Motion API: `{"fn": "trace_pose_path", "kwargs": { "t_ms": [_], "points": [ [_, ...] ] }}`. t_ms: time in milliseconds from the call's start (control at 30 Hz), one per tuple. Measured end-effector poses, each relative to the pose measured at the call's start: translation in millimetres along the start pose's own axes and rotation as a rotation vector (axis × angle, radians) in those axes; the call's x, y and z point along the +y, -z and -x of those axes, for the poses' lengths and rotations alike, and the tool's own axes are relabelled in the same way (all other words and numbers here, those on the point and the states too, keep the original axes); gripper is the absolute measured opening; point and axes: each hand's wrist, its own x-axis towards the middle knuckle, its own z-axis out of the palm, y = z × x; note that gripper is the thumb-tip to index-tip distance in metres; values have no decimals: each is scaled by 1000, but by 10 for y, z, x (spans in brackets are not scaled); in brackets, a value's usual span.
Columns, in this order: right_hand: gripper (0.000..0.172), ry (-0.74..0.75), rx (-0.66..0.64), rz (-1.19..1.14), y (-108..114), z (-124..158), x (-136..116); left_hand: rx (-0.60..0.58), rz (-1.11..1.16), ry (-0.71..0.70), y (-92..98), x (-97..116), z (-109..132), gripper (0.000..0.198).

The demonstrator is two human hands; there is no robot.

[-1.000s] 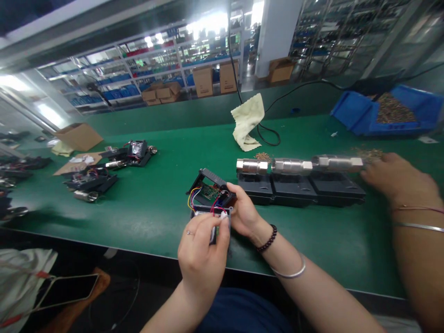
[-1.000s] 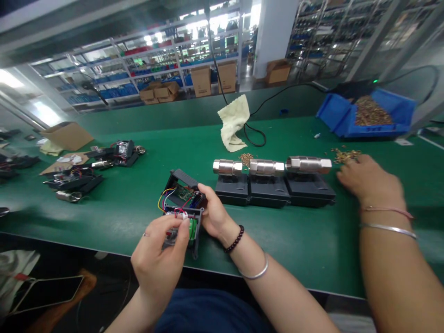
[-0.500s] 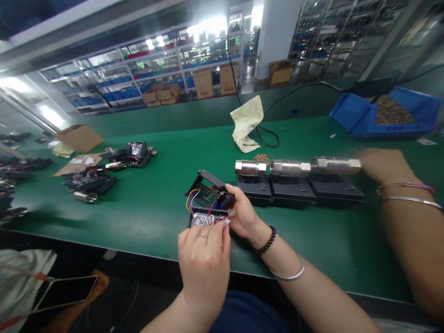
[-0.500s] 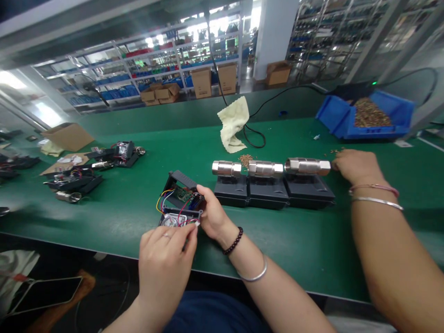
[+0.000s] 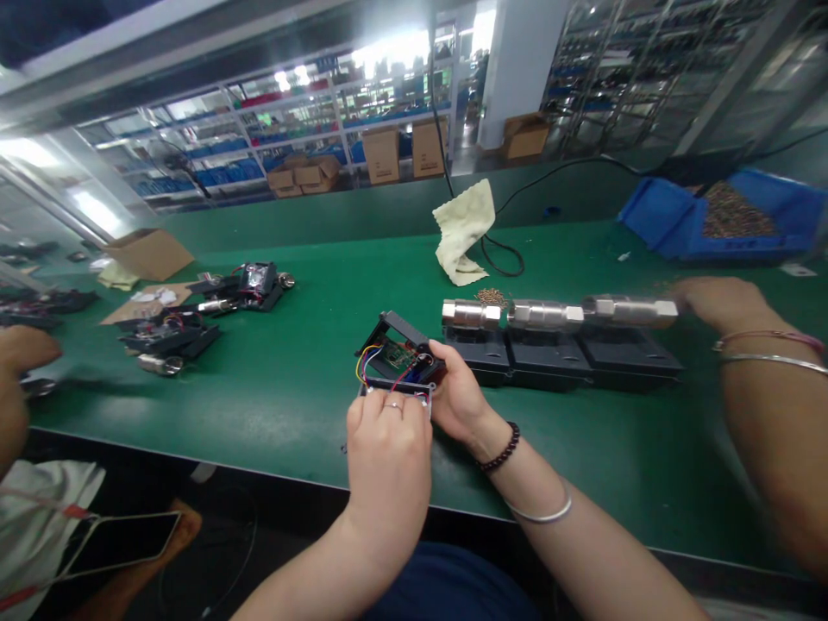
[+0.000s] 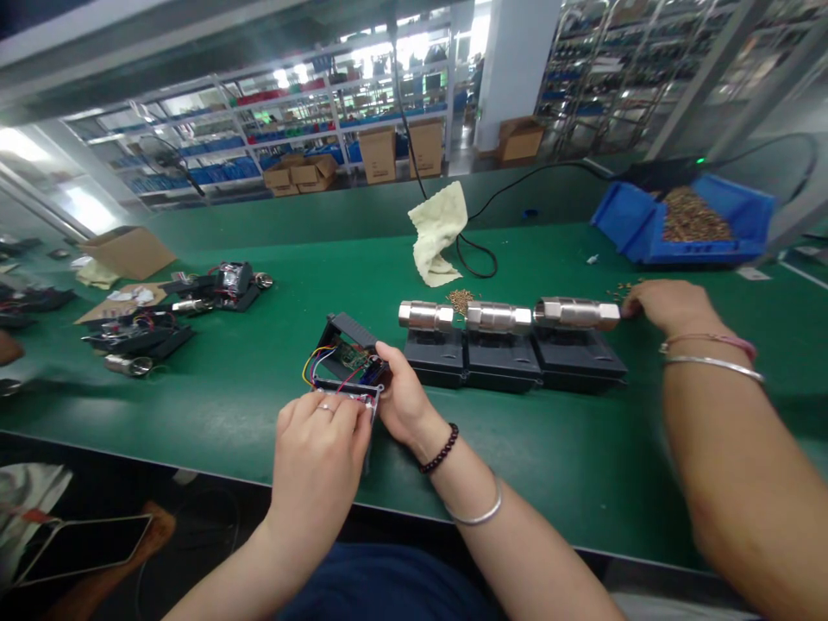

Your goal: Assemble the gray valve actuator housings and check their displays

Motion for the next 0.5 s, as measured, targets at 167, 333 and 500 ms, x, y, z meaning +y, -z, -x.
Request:
{"fn": "trace_pose_path", "kwargs": {
  "t_ms": [167, 333, 500],
  "points": [
    [30, 1, -10, 10, 11, -2, 4, 63, -7, 43, -80, 12, -43, 12],
    [26, -1, -36, 13, 43, -8, 13, 34, 19, -5, -19, 90, 6, 12],
    [26, -21, -33, 24, 23, 9, 18, -39, 99, -46, 65, 58, 122, 22]
  ]
}}
